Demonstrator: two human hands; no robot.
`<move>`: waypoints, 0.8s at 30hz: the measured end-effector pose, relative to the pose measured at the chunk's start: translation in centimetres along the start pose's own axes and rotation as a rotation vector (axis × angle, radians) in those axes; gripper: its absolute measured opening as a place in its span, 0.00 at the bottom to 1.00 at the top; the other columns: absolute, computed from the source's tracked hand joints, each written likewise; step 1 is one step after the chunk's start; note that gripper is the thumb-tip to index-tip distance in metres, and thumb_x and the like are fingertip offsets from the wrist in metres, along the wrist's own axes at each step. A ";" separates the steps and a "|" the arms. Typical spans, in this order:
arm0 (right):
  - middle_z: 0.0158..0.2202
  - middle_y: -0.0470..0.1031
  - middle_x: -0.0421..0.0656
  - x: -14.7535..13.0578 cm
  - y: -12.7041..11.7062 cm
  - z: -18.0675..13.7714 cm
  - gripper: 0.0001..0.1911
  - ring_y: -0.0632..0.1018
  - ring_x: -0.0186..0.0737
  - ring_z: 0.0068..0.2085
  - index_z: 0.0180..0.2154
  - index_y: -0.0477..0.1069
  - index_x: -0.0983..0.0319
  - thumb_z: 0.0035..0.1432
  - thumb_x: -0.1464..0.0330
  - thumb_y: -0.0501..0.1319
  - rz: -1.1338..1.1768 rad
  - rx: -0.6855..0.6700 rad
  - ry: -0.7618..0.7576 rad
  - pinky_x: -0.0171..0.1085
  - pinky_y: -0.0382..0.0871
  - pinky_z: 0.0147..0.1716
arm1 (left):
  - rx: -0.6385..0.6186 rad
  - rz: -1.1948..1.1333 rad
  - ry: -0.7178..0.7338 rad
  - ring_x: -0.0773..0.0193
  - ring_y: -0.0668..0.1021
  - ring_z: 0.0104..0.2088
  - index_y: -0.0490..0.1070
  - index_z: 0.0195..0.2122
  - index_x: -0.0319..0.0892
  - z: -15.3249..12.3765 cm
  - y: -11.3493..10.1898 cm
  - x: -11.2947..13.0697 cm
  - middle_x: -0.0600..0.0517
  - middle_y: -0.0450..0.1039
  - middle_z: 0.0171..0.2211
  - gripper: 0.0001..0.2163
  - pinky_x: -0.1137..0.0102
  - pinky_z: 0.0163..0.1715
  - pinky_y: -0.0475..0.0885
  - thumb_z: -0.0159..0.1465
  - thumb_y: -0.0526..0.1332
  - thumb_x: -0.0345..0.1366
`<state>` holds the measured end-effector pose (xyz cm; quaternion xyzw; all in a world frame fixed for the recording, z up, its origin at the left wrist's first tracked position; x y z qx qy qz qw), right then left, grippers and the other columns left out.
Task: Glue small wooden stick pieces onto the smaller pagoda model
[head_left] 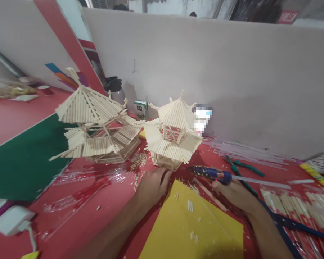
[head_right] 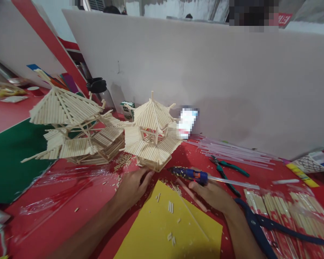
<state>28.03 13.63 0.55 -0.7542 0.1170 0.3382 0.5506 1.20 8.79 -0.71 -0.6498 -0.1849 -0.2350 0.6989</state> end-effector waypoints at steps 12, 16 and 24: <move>0.42 0.80 0.46 -3.7 -0.4 0.7 0.13 0.79 0.49 0.43 0.43 0.74 0.59 0.63 0.62 0.55 -0.055 0.047 -0.125 0.45 0.73 0.45 | 0.051 -0.005 0.051 0.58 0.81 0.36 0.75 0.40 0.45 0.0 -0.1 -0.1 0.50 0.81 0.36 0.14 0.68 0.34 0.67 0.71 0.50 0.41; 0.44 0.80 0.46 -5.2 0.3 0.7 0.15 0.79 0.48 0.44 0.44 0.74 0.58 0.65 0.59 0.55 -0.085 0.031 -0.203 0.43 0.71 0.46 | 0.066 -0.007 0.049 0.58 0.81 0.35 0.74 0.37 0.45 -0.1 -0.2 -0.2 0.50 0.81 0.34 0.15 0.68 0.33 0.66 0.71 0.50 0.42; 0.47 0.79 0.45 -6.4 0.7 0.2 0.13 0.77 0.48 0.50 0.44 0.75 0.55 0.66 0.60 0.54 -0.144 0.032 -0.153 0.41 0.68 0.49 | 0.047 -0.009 0.047 0.59 0.81 0.34 0.73 0.36 0.44 -0.3 -0.3 -0.3 0.49 0.80 0.32 0.17 0.68 0.32 0.65 0.72 0.47 0.42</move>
Point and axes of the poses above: each hand's wrist, its own z-axis towards the middle knuckle, its own y-axis out of the palm, x = y × z, the point moved 5 cm from there along z, towards the middle knuckle
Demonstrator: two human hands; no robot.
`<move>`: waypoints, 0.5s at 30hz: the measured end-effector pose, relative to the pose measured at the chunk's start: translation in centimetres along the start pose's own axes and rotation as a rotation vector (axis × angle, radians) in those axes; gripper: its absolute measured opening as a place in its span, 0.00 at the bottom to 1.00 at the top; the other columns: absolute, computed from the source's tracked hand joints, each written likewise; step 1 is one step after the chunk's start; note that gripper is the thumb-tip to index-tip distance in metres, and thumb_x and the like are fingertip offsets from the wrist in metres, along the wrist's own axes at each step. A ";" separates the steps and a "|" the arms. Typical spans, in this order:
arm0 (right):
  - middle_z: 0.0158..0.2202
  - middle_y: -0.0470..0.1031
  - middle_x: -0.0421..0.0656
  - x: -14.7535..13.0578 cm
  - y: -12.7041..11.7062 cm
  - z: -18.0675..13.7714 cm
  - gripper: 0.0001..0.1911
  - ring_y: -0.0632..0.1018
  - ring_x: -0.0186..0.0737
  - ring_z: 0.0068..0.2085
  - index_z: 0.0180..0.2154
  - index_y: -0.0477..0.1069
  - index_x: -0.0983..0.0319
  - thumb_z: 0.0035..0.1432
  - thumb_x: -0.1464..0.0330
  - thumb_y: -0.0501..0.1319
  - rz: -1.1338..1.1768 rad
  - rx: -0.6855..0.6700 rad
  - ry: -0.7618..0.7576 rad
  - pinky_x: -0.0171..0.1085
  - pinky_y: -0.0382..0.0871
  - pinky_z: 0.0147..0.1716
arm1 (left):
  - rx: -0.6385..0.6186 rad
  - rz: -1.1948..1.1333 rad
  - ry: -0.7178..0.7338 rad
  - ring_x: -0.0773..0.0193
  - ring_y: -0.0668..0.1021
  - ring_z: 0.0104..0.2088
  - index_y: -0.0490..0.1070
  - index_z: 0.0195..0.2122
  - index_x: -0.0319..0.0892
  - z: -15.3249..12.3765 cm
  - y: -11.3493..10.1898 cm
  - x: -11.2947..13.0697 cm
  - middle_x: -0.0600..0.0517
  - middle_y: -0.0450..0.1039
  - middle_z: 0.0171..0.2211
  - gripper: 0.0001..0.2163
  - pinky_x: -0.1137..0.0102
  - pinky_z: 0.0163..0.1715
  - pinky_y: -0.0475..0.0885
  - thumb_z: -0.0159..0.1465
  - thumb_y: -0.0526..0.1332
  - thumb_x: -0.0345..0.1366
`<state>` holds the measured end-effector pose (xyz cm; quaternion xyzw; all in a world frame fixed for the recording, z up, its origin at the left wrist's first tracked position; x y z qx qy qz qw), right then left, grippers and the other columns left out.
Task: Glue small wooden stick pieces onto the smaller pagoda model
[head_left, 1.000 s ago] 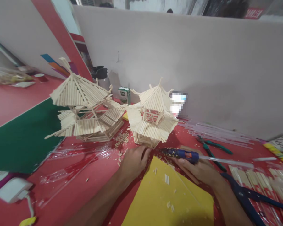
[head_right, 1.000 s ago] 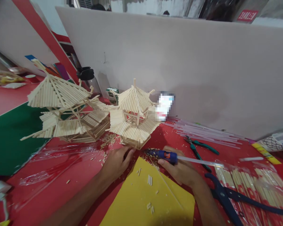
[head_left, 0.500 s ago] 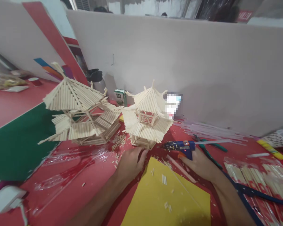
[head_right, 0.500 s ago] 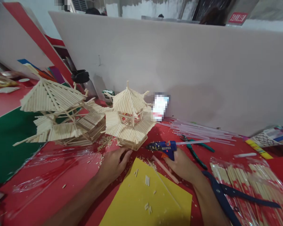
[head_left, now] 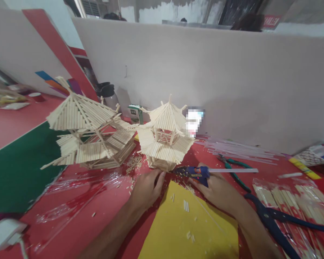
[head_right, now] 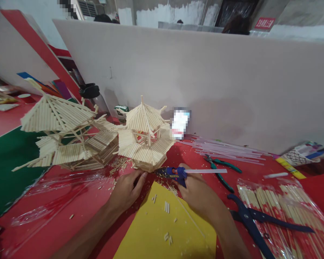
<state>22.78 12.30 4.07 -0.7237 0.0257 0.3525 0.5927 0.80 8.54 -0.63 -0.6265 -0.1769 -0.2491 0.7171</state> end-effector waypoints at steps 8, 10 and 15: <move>0.41 0.78 0.44 0.0 0.5 -0.2 0.12 0.77 0.46 0.44 0.40 0.72 0.56 0.67 0.61 0.52 0.000 -0.032 0.010 0.41 0.68 0.45 | -0.012 -0.021 -0.019 0.58 0.82 0.36 0.75 0.39 0.43 0.1 0.0 0.0 0.48 0.81 0.35 0.17 0.68 0.34 0.67 0.72 0.48 0.42; 0.40 0.77 0.44 -0.1 0.5 -0.2 0.11 0.77 0.46 0.44 0.39 0.71 0.56 0.66 0.61 0.52 -0.012 -0.027 -0.009 0.40 0.68 0.44 | -0.010 -0.022 -0.026 0.58 0.82 0.36 0.76 0.39 0.43 0.1 0.0 -0.1 0.48 0.81 0.35 0.17 0.68 0.34 0.67 0.72 0.48 0.42; 0.37 0.76 0.43 0.1 0.1 -0.4 0.12 0.76 0.45 0.39 0.38 0.70 0.56 0.66 0.58 0.52 -0.019 -0.008 0.001 0.39 0.67 0.40 | -0.010 0.009 -0.025 0.57 0.81 0.34 0.75 0.37 0.43 0.1 -0.1 0.1 0.48 0.81 0.34 0.17 0.67 0.32 0.66 0.72 0.48 0.43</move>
Point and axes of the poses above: each hand's wrist, its own z-axis towards the middle knuckle, its own y-axis out of the palm, x = y × z, the point moved 5 cm from there along z, towards the middle knuckle
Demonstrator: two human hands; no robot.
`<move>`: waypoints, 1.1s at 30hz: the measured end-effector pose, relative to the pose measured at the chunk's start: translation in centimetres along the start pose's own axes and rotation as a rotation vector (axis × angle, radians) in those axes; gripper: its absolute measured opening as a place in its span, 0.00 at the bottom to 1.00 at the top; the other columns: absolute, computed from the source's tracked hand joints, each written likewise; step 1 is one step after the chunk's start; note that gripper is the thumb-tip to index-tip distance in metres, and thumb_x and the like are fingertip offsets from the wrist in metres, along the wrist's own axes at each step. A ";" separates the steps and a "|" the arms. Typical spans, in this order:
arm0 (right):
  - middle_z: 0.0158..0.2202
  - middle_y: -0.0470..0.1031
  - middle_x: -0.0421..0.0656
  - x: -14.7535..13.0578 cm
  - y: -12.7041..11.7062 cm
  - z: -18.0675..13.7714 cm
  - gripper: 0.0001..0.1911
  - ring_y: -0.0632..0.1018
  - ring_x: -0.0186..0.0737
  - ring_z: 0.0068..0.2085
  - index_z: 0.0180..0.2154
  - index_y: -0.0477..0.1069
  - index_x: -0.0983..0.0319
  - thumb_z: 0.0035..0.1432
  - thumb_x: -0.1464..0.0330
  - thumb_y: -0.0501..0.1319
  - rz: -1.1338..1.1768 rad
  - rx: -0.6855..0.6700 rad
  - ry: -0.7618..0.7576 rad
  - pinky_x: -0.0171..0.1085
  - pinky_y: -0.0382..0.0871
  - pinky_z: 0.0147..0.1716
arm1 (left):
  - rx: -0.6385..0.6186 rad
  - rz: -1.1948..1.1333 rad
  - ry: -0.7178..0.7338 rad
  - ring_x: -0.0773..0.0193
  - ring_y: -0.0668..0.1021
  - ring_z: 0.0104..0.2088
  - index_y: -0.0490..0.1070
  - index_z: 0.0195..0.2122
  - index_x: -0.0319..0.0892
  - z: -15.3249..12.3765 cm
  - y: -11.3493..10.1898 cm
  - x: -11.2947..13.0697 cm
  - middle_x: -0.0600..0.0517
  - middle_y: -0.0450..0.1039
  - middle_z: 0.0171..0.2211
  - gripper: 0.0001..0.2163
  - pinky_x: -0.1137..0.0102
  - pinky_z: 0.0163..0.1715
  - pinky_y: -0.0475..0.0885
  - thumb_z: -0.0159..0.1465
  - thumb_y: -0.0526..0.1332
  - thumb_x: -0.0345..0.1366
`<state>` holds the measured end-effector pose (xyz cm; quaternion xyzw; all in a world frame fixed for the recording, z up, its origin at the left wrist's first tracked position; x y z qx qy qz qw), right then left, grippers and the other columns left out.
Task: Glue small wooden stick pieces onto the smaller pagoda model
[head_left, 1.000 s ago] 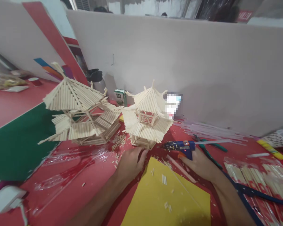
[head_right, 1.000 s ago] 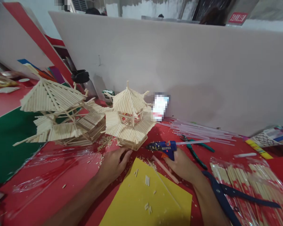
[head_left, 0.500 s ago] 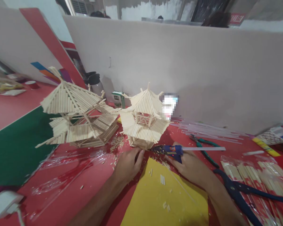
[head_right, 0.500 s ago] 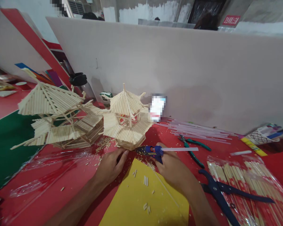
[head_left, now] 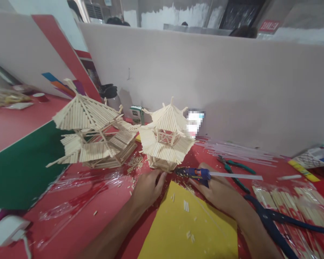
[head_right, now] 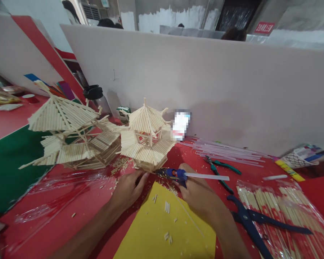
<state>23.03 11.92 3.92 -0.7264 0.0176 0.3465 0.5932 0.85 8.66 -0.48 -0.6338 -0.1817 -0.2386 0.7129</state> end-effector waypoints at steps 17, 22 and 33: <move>0.35 0.75 0.43 0.1 0.9 0.5 0.08 0.74 0.42 0.36 0.35 0.69 0.58 0.63 0.67 0.52 -0.059 0.036 -0.034 0.39 0.67 0.40 | -0.010 0.007 -0.014 0.56 0.82 0.35 0.76 0.39 0.44 0.1 -0.1 0.1 0.48 0.81 0.35 0.17 0.67 0.32 0.67 0.71 0.48 0.42; 0.38 0.75 0.43 -0.2 0.9 0.3 0.09 0.75 0.42 0.39 0.36 0.69 0.58 0.64 0.66 0.52 -0.006 -0.021 -0.010 0.40 0.68 0.43 | -0.016 0.009 -0.015 0.56 0.82 0.36 0.76 0.39 0.44 0.1 0.0 0.1 0.48 0.81 0.35 0.17 0.67 0.33 0.67 0.71 0.48 0.42; 0.48 0.77 0.48 5.9 -2.2 -1.2 0.24 0.75 0.54 0.52 0.48 0.71 0.60 0.56 0.52 0.62 0.225 -0.071 0.099 0.47 0.68 0.54 | -0.010 0.033 -0.010 0.58 0.81 0.34 0.76 0.39 0.44 0.2 0.0 0.0 0.48 0.81 0.35 0.17 0.69 0.31 0.66 0.72 0.49 0.42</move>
Point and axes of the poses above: each hand's wrist, its own z-axis towards the middle knuckle, its own y-axis out of the palm, x = y × z, the point moved 5 cm from there along z, towards the middle knuckle
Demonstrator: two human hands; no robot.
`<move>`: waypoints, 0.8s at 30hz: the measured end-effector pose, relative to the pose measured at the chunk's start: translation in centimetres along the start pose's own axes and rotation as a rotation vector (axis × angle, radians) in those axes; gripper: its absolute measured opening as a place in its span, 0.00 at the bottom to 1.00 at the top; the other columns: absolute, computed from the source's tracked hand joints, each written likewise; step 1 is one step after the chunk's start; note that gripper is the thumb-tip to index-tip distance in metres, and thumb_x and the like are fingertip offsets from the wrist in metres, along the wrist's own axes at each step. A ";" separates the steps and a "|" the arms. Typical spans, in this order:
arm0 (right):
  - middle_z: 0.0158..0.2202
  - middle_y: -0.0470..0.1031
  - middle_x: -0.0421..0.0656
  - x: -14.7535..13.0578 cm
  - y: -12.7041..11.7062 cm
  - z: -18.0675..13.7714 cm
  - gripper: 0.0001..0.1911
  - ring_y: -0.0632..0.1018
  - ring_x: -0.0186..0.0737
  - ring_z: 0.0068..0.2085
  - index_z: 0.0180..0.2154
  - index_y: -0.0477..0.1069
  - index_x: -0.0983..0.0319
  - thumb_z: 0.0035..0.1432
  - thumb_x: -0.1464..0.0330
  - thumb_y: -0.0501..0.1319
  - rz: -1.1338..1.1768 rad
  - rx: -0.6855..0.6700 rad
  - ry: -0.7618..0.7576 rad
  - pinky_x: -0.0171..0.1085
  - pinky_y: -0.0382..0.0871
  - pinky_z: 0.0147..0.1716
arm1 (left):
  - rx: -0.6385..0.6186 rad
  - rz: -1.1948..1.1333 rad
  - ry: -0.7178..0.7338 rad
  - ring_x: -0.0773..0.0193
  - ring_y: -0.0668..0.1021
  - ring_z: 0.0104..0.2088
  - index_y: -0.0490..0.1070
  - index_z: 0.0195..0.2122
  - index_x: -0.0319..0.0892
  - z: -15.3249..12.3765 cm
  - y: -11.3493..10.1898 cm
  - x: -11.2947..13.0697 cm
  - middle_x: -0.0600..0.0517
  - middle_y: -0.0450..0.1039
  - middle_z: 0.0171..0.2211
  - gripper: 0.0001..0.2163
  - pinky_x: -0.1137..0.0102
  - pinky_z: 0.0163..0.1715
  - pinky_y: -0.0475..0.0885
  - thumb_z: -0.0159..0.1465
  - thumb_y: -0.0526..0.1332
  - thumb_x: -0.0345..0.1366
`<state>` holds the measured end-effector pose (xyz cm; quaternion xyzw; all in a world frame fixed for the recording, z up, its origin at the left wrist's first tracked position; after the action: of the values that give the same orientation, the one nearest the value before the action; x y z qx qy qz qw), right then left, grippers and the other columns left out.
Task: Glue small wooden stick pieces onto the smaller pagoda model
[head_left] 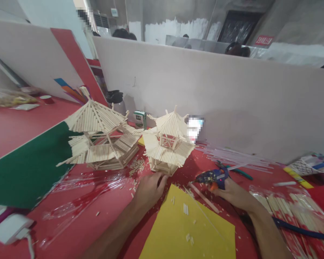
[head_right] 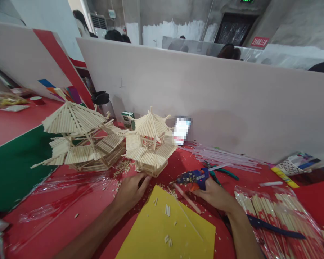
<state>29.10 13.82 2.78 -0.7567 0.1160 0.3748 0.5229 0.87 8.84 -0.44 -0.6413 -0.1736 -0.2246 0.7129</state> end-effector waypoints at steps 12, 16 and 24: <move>0.42 0.81 0.49 3.2 -1.1 -0.8 0.21 0.80 0.53 0.42 0.41 0.73 0.59 0.60 0.49 0.57 -0.390 -0.006 0.242 0.41 0.70 0.37 | 0.199 -0.030 0.213 0.67 0.73 0.23 0.66 0.28 0.44 -2.1 -4.8 -0.3 0.53 0.71 0.22 0.16 0.71 0.27 0.60 0.72 0.48 0.40; 0.44 0.80 0.55 3.3 0.4 0.4 0.18 0.80 0.54 0.44 0.41 0.73 0.64 0.63 0.56 0.56 -0.639 0.013 0.304 0.40 0.67 0.38 | 0.328 -0.002 0.081 0.63 0.77 0.32 0.66 0.36 0.44 -1.4 -7.1 -2.3 0.52 0.74 0.29 0.11 0.71 0.32 0.64 0.71 0.48 0.40; 0.46 0.77 0.57 -0.7 -0.1 0.1 0.17 0.79 0.54 0.46 0.45 0.70 0.65 0.63 0.59 0.57 -0.640 0.313 0.198 0.42 0.67 0.41 | 0.374 0.012 0.110 0.58 0.77 0.44 0.66 0.43 0.45 -1.0 -7.1 -2.9 0.49 0.74 0.42 0.07 0.65 0.43 0.70 0.68 0.51 0.33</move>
<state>28.65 13.83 3.31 -0.6981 -0.0205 0.0947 0.7094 -5.50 7.63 3.85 -0.4857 -0.1693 -0.2187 0.8292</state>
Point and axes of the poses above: each hand's wrist, its own z-axis towards the middle knuckle, its own y-axis out of the palm, x = y × z, the point moved 5 cm from there along z, towards the middle knuckle
